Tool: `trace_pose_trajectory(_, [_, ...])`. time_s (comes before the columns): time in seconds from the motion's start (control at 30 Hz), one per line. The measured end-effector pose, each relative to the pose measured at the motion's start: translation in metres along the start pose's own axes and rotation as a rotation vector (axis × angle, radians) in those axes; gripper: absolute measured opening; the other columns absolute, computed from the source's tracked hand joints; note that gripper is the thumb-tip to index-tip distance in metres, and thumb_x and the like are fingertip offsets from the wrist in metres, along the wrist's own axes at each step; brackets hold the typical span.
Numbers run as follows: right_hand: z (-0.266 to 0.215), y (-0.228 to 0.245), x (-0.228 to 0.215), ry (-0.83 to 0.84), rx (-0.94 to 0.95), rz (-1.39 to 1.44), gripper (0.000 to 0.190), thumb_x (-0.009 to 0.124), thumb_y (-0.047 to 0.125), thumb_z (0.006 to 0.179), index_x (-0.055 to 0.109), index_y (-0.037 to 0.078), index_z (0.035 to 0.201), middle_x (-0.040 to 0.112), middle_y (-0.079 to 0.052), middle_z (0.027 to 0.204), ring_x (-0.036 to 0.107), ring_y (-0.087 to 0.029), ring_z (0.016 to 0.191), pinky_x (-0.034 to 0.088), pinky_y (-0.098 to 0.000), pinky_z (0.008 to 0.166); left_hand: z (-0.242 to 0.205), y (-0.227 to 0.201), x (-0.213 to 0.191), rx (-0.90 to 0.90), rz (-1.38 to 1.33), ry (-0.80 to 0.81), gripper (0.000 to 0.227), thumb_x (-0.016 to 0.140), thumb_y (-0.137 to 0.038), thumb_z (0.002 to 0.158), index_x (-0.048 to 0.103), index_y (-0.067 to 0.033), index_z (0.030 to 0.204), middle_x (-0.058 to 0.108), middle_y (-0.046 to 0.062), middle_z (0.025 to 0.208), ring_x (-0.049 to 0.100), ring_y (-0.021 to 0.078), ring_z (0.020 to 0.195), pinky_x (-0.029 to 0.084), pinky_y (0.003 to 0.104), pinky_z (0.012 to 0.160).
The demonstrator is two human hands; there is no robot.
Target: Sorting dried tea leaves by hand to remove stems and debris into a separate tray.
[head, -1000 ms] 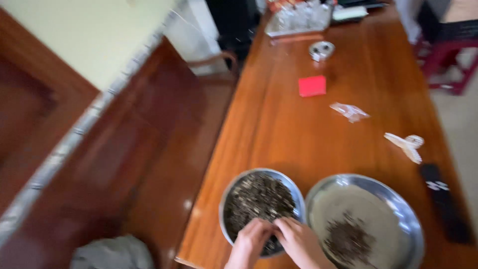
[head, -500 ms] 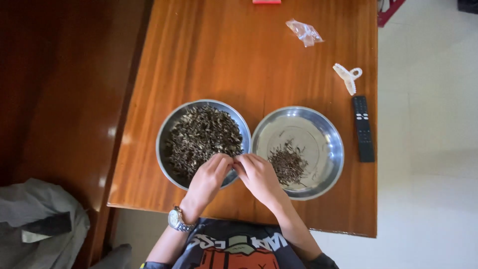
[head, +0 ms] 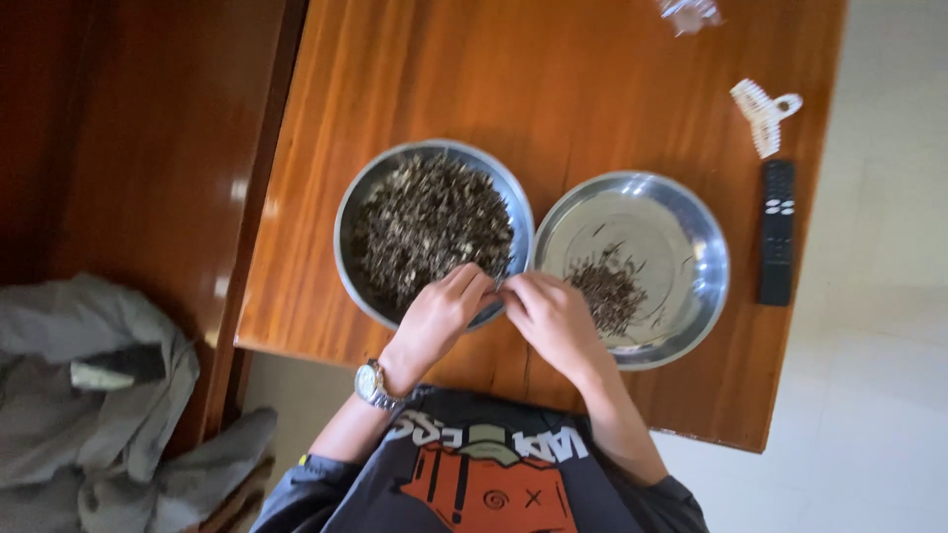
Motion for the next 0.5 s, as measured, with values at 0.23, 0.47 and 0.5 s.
trace_pose_trajectory(0.23, [-0.024,-0.025,-0.06,-0.125,0.182,-0.169,0.005,0.076,0.013,0.091,0.072,0.016,0.089,0.07,-0.005,0.072,0.072,-0.026,0.071,0.058,-0.0385,0.066,-0.015,0.063,-0.021,0.03,0.313,0.009,0.01,0.072,-0.009,0.094,0.068,-0.0149,0.088,0.059,0.0,0.081,0.065,0.0158,0.073,0.053,0.025,0.06])
trace_pose_trajectory(0.47, [-0.072,-0.071,-0.1,-0.271,0.283,-0.21,0.008,0.07,0.003,0.111,0.072,0.001,0.103,0.068,-0.011,0.081,0.065,-0.027,0.071,0.057,-0.0385,0.069,0.004,0.088,-0.028,-0.005,0.518,0.092,0.011,0.068,-0.006,0.095,0.069,-0.0155,0.091,0.062,0.0,0.092,0.071,0.0145,0.085,0.054,0.021,0.065])
trace_pose_trajectory(0.5, [-0.076,-0.074,-0.102,-0.289,0.299,-0.235,0.008,0.072,0.004,0.111,0.073,0.002,0.103,0.068,-0.01,0.08,0.065,-0.026,0.069,0.056,-0.0375,0.066,0.009,0.083,-0.02,-0.005,0.414,0.138,0.013,0.067,-0.001,0.096,0.071,-0.0121,0.092,0.064,0.003,0.091,0.071,0.0158,0.086,0.055,0.02,0.066])
Point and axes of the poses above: each hand's wrist, its own z-axis towards the middle knuckle, its own x-axis out of the palm, y = z × x, the point moved 8 cm from there along z, towards the middle knuckle
